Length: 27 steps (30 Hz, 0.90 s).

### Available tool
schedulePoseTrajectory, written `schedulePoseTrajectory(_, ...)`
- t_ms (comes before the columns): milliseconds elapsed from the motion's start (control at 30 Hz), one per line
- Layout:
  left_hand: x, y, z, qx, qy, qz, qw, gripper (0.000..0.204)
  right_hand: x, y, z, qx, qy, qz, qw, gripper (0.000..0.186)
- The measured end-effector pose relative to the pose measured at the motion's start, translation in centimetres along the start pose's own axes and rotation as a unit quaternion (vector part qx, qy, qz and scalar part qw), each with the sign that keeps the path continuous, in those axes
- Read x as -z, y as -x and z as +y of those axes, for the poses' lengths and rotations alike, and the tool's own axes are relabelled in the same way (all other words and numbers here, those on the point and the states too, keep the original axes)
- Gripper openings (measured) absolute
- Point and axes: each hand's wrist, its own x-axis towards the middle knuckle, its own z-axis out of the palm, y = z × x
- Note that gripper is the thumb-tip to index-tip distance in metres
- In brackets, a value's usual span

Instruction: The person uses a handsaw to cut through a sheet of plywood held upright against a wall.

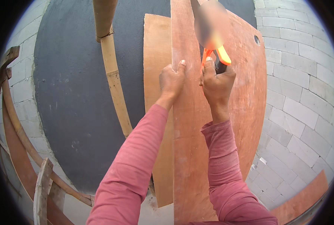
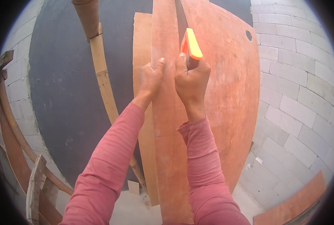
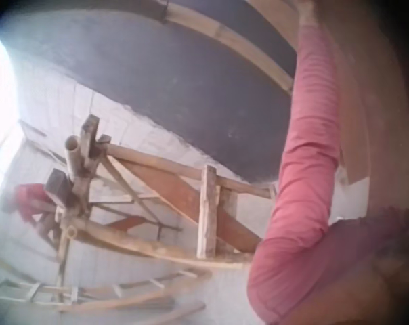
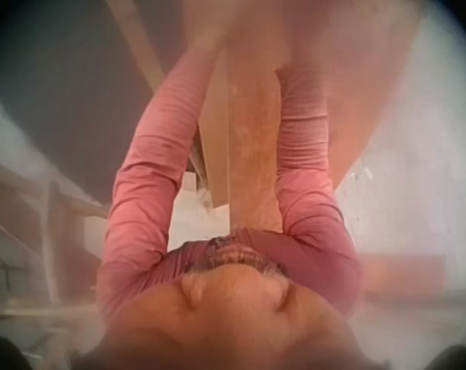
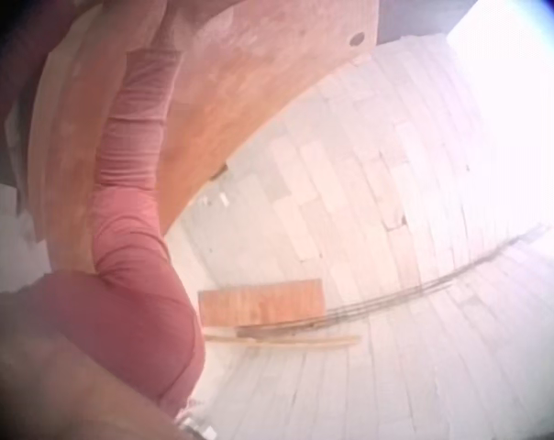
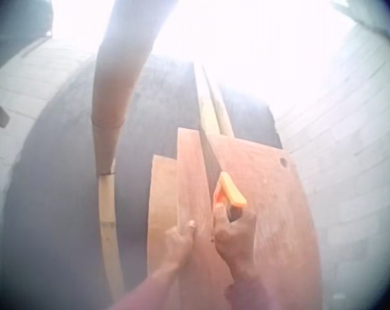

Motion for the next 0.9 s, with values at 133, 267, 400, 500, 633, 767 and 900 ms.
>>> schedulePoseTrajectory(133, -1.7, 0.4, 0.4, -0.016, -0.053, 0.012, 0.998, 0.055, -0.8, -6.1, 0.1, -0.062, -0.047, -0.010, 0.997, 0.018)
schedulePoseTrajectory(267, -1.4, -0.4, 1.8, -0.014, 0.009, 0.007, 1.000, 0.056, -4.4, -14.9, 0.7, -0.091, -0.065, -0.054, 0.992, 0.016)
schedulePoseTrajectory(400, -1.0, 0.0, 0.7, -0.009, -0.010, 0.002, 1.000, 0.055, -0.9, -5.5, -0.9, -0.086, -0.059, -0.028, 0.994, 0.018)
schedulePoseTrajectory(500, 0.0, 0.1, -0.1, -0.001, -0.023, 0.006, 1.000, 0.055, 1.0, 2.9, 0.2, -0.015, 0.008, -0.002, 1.000, 0.022)
schedulePoseTrajectory(633, -1.8, 1.1, 1.8, 0.000, 0.007, -0.016, 1.000, 0.055, -0.8, -7.1, 0.0, -0.063, -0.059, -0.019, 0.996, 0.020)
schedulePoseTrajectory(767, -0.4, 0.4, 2.1, 0.006, 0.012, -0.003, 1.000, 0.054, -4.5, -13.2, 0.6, -0.087, -0.089, -0.050, 0.991, 0.016)
schedulePoseTrajectory(900, -0.9, 0.2, 0.3, 0.011, 0.024, -0.011, 1.000, 0.054, 0.1, -2.4, -0.2, -0.085, -0.038, -0.026, 0.995, 0.014)
